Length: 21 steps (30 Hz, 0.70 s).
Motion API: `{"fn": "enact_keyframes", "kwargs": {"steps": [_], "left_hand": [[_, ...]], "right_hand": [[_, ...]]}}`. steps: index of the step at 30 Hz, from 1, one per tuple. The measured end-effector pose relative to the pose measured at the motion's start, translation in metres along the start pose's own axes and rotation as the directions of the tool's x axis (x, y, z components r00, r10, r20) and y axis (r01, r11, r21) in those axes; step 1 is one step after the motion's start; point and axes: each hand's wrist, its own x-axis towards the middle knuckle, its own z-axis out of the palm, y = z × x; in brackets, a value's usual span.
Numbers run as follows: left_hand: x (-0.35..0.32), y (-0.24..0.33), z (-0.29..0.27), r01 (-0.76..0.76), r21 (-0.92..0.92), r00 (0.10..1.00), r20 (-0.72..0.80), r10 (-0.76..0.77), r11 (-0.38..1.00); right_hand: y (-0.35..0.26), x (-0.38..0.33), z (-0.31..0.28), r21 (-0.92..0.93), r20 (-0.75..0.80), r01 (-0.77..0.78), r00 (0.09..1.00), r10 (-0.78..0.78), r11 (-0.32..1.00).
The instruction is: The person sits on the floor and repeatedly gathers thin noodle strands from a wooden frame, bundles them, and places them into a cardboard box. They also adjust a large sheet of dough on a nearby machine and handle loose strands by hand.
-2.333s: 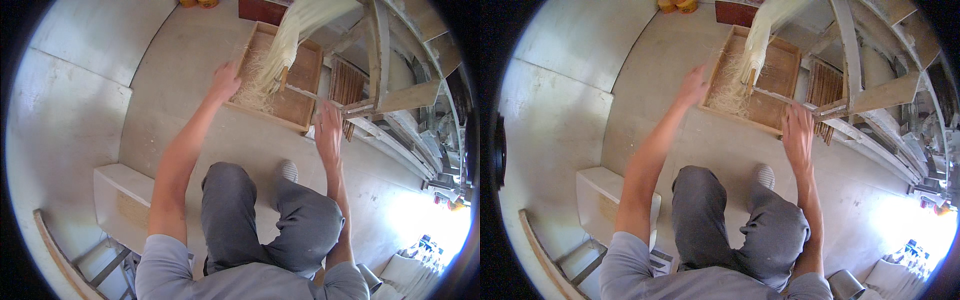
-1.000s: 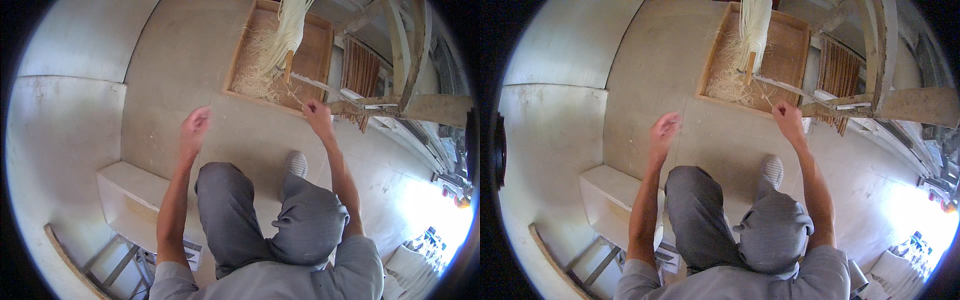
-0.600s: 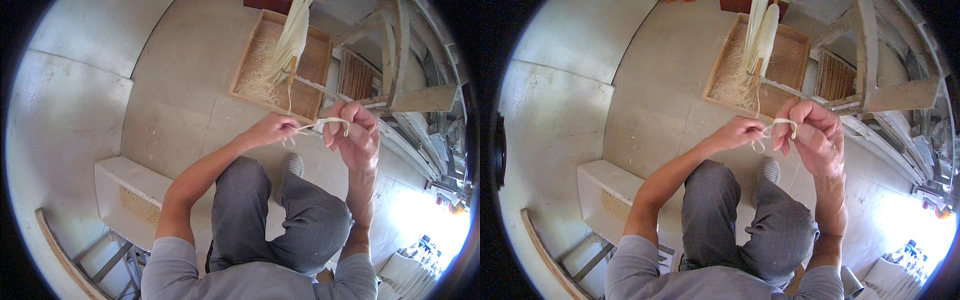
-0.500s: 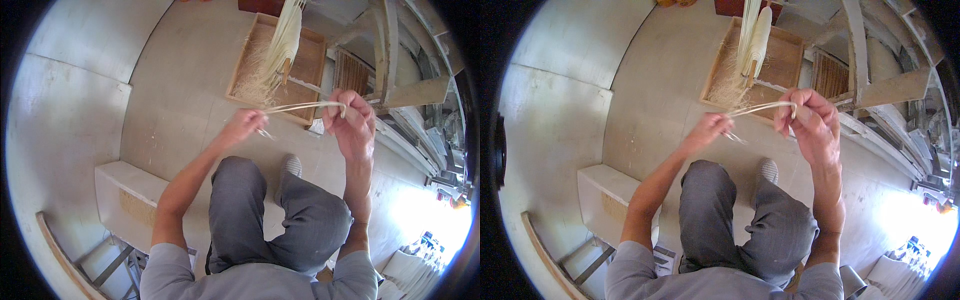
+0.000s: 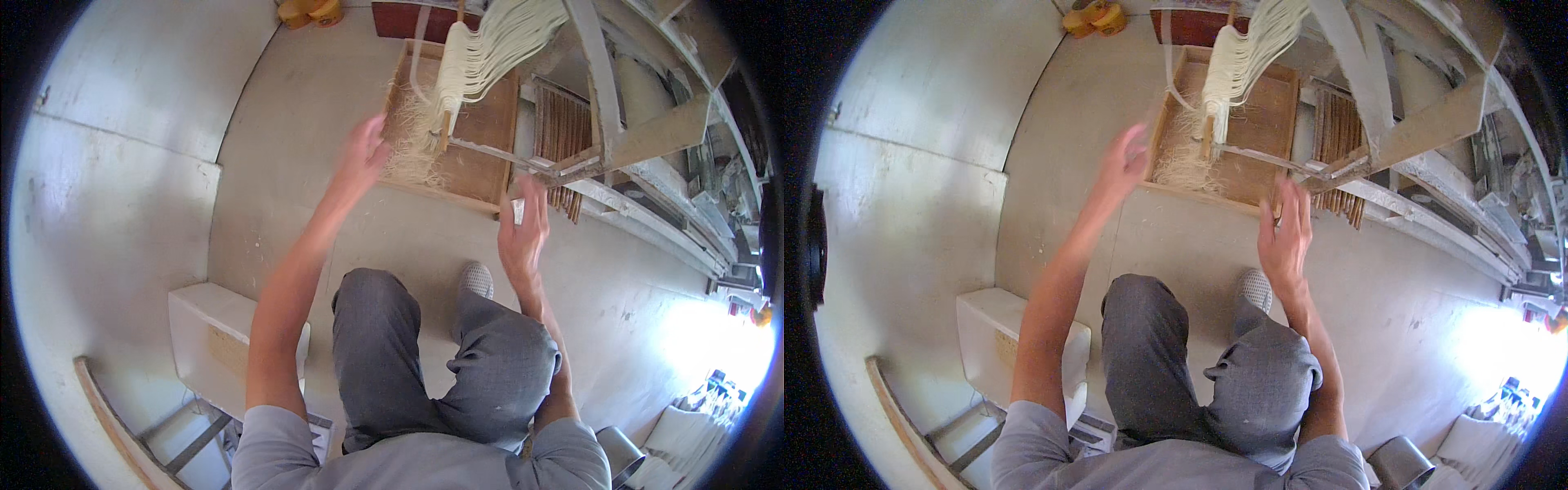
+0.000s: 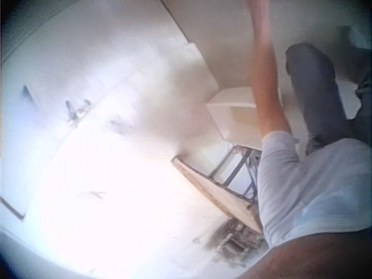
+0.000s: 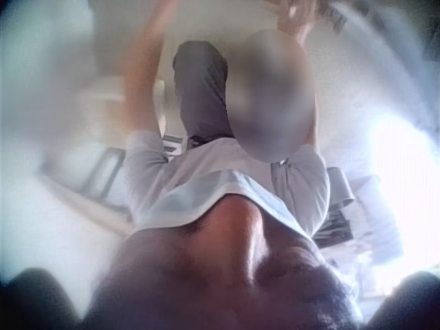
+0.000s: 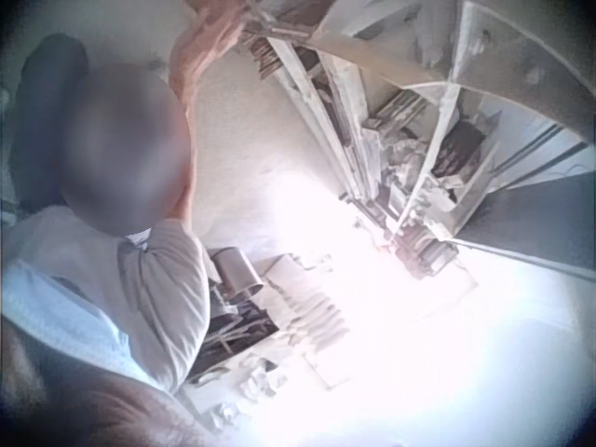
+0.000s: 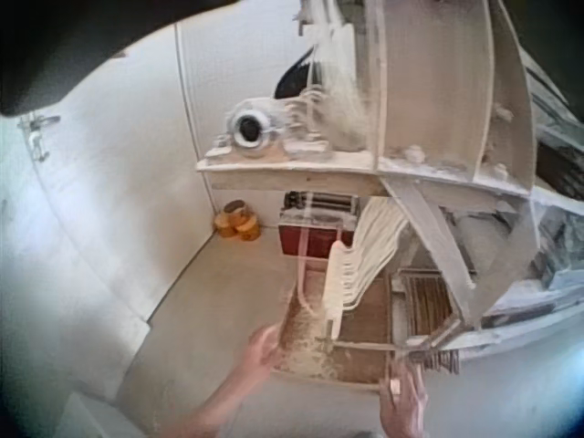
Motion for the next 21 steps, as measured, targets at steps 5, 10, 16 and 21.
{"fn": "enact_keyframes", "kwargs": {"steps": [5, 10, 16, 21], "left_hand": [[-0.034, 0.028, -0.02, 0.286, 0.118, 0.946, 0.123, -0.3, 0.951], [0.026, 0.119, 0.029, -0.397, 0.066, 0.848, 0.407, 0.339, 0.915], [0.17, 0.169, 0.059, -0.011, -0.262, 0.985, 0.164, 0.055, 0.965], [0.126, 0.138, 0.026, 0.447, -0.327, 0.765, 0.622, -0.167, 0.832]], "right_hand": [[0.069, -0.06, -0.06, -0.049, -0.028, -0.111, 0.994, 0.11, 0.993], [0.196, -0.062, -0.098, -0.249, -0.058, -0.373, 0.927, 0.37, 0.894], [0.31, -0.055, -0.079, -0.255, -0.116, -0.409, 0.913, 0.392, 0.876], [0.342, -0.043, -0.053, -0.286, -0.039, -0.544, 0.829, 0.557, 0.789]]}}
